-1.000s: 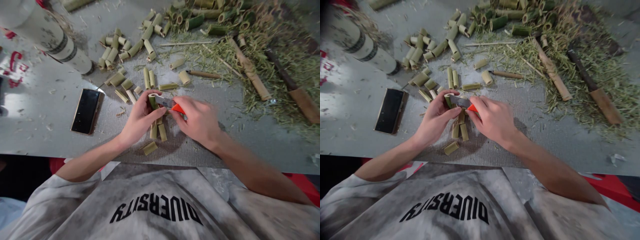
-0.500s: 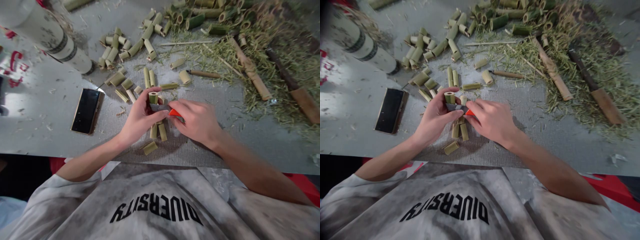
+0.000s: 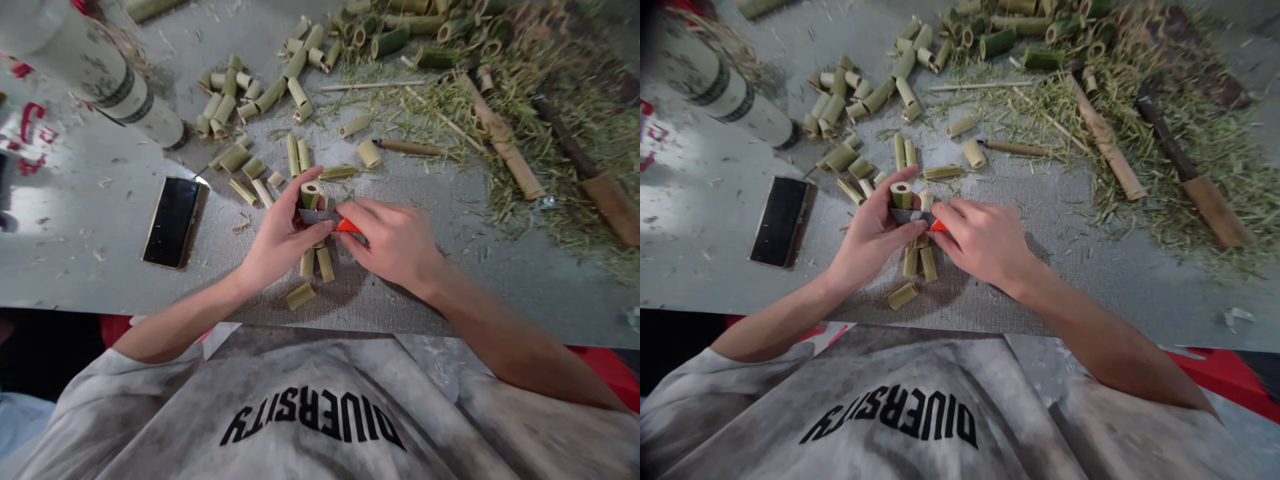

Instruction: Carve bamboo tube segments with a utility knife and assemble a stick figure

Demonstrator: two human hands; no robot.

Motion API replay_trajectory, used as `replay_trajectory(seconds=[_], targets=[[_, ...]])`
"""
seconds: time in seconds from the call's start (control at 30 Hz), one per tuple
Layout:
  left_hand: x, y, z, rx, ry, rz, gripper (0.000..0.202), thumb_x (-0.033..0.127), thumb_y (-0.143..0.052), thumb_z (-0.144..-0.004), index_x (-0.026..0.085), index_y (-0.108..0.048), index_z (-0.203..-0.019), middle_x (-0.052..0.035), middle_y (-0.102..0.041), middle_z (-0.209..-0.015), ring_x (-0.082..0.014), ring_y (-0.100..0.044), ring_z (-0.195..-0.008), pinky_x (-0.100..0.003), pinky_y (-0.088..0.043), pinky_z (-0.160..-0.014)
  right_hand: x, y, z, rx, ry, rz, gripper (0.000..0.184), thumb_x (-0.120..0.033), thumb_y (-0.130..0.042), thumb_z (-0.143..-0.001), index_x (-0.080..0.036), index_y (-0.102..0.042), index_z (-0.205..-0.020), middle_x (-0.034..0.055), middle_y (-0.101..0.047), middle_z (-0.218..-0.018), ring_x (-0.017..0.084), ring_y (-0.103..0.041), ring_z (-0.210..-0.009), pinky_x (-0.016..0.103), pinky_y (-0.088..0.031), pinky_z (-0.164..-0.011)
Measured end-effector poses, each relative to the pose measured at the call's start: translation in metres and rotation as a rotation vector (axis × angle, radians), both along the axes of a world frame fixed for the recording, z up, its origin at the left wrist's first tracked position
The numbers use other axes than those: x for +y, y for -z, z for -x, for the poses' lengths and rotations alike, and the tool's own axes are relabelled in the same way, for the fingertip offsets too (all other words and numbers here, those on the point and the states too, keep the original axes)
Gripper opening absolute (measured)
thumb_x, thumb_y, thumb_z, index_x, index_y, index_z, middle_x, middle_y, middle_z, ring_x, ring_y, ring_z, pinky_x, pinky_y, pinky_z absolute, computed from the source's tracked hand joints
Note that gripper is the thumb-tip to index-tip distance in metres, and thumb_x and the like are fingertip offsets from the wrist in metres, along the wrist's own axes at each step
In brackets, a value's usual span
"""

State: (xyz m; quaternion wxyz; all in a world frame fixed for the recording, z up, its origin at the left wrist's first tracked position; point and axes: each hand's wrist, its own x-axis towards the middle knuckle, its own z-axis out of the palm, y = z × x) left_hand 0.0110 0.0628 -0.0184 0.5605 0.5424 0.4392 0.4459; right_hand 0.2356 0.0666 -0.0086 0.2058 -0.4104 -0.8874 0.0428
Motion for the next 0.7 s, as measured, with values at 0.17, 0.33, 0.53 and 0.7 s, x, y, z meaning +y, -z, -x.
replay_trajectory(seconds=[0.17,0.33,0.53,0.7], targets=[[-0.002,-0.001,-0.002,0.014,-0.009,-0.005,0.064,0.022,-0.085,-0.093,0.034,-0.063,-0.152,-0.0022,-0.061,-0.102,-0.0133,-0.063,-0.081,-0.023,-0.057,-0.066,0.000,0.000,0.000,-0.010,0.014,0.000,0.024,-0.031,-0.056,-0.114,-0.019,-0.076,-0.118,0.0058,-0.082,-0.099,0.020,-0.071,-0.083,0.035,-0.035,-0.065],[-0.003,-0.008,-0.002,-0.001,0.035,0.036,0.059,0.016,-0.079,-0.095,0.032,-0.062,-0.149,-0.0012,-0.057,-0.102,-0.0119,-0.059,-0.081,-0.022,-0.055,-0.067,-0.001,0.000,0.000,-0.013,0.021,-0.008,0.025,-0.029,-0.055,-0.114,-0.018,-0.076,-0.118,0.0062,-0.082,-0.100,0.021,-0.071,-0.084,0.035,-0.035,-0.066],[-0.002,-0.012,-0.003,0.006,0.060,0.026,0.051,0.013,-0.076,-0.095,0.030,-0.063,-0.142,-0.0003,-0.055,-0.100,-0.0136,-0.058,-0.081,-0.025,-0.053,-0.067,-0.001,-0.002,0.000,-0.015,0.015,-0.011,0.026,-0.032,-0.054,-0.115,-0.018,-0.076,-0.118,0.0065,-0.082,-0.100,0.021,-0.071,-0.084,0.036,-0.035,-0.068],[-0.003,-0.011,-0.001,0.068,0.065,-0.032,0.048,0.017,-0.076,-0.098,0.032,-0.062,-0.142,-0.0011,-0.057,-0.105,-0.0146,-0.059,-0.085,-0.026,-0.056,-0.072,-0.001,-0.002,-0.002,-0.019,0.017,-0.011,0.028,-0.034,-0.053,-0.117,-0.018,-0.076,-0.118,0.0062,-0.081,-0.098,0.021,-0.070,-0.082,0.035,-0.035,-0.067]])
